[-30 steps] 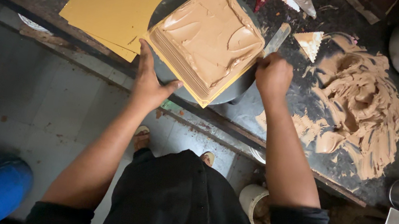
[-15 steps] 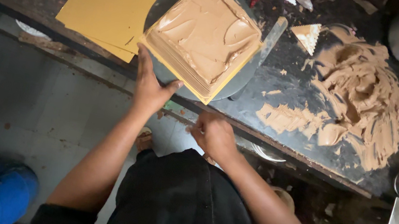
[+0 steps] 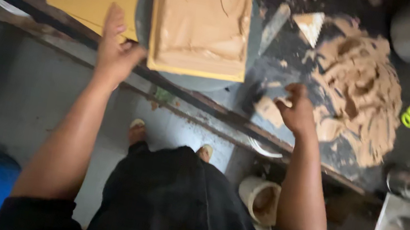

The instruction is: The person frosts the top of a square cake with tan-colored frosting using a palette knife, periodically smoothing excess frosting onto the workbench and cleaning the tool.

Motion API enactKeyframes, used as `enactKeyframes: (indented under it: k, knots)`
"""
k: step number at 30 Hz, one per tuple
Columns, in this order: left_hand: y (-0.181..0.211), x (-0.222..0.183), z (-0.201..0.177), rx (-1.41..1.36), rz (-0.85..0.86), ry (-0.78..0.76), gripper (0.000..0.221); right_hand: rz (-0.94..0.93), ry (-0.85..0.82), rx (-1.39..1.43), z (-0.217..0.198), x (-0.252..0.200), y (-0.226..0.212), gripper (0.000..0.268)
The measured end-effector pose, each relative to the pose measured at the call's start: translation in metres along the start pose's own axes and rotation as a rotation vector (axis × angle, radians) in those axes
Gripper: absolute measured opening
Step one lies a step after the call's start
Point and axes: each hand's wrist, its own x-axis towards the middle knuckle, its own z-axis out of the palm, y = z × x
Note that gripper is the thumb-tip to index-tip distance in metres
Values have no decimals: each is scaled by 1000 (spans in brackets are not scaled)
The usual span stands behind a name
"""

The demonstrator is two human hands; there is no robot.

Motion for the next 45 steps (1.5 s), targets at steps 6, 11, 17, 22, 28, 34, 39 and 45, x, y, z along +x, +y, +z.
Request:
enactKeyframes:
  k: [6,11,17,22,28,34,39,45]
  knots:
    - [42,28,2,584,78,-401,144,354,-12,660,28,45,-77,13]
    - [47,13,18,628,65,-399,149,252,119,381,45,66,-89,4]
    - [54,-1,25,634,97,-322,145,308,161,333,44,80,-87,11]
    - [60,-9,35,631,50,-286,145,131,230,184,49,85,-87,4]
    - [63,-20,45,606,45,-231,146,29,218,109,49,88,-93,12]
    - [56,-31,51,584,95,-172,145,-5,153,120,51,78,-119,6]
    - [44,-33,56,611,161,-148,144,-28,58,91,54,47,-161,6]
    - [46,-50,66,610,210,-84,137,-177,-181,122,58,-28,-214,7]
